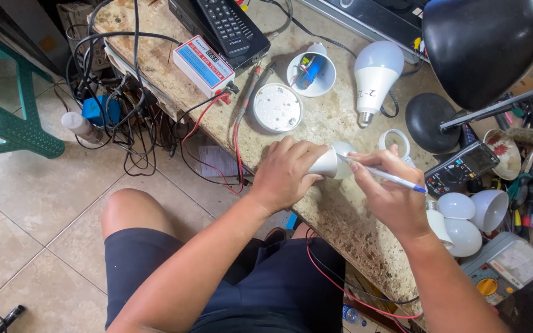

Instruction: Marking LED bulbs with a pen and testing them on a repair bench.

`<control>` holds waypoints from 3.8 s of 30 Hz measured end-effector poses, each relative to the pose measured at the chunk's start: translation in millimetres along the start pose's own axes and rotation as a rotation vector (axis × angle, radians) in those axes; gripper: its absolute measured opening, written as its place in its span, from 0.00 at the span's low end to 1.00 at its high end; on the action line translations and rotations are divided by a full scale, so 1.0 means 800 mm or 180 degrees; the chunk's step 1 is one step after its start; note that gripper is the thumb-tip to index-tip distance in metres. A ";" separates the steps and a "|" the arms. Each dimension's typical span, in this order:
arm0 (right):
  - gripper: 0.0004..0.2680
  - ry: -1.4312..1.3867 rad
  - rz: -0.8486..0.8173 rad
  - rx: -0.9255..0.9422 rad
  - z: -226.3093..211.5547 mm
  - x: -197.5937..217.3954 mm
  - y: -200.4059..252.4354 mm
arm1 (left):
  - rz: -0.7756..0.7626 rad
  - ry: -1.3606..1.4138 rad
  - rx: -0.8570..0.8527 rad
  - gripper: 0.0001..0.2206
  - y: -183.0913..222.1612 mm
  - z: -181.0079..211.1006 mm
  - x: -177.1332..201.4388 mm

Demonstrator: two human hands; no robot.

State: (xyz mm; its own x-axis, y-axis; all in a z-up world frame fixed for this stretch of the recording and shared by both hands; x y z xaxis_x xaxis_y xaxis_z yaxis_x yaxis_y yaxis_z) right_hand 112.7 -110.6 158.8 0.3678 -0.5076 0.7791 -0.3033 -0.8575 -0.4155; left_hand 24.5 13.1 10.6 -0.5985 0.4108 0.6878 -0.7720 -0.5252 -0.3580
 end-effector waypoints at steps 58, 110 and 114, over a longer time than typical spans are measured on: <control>0.02 0.0305 -0.0405 -0.0455 0.018 0.004 0.008 | -0.0046 -0.0017 -0.0073 0.29 0.004 0.001 0.006; 0.03 0.0120 -0.0519 -0.0503 0.017 0.012 -0.004 | 0.0014 0.0057 -0.0036 0.29 -0.001 0.000 0.000; 0.03 0.0267 -0.0465 -0.0397 0.007 0.008 -0.006 | -0.0017 0.0083 0.0023 0.28 -0.003 -0.001 -0.001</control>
State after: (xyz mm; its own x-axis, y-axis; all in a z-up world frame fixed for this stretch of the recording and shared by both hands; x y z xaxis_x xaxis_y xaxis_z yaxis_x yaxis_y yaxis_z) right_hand 121.1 -110.2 163.1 0.3430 -0.3655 0.8653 -0.3607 -0.9018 -0.2379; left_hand 26.6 14.5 9.9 -0.5997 0.4328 0.6731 -0.7738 -0.5281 -0.3498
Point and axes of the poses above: each hand's wrist, its own y-axis away from the middle knuckle, its own x-axis out of the back of the hand, z = x × y, the point moved 3 cm from there along -y, towards the middle knuckle, and after that the axes turned 12 degrees about x, right-handed, at the moved point
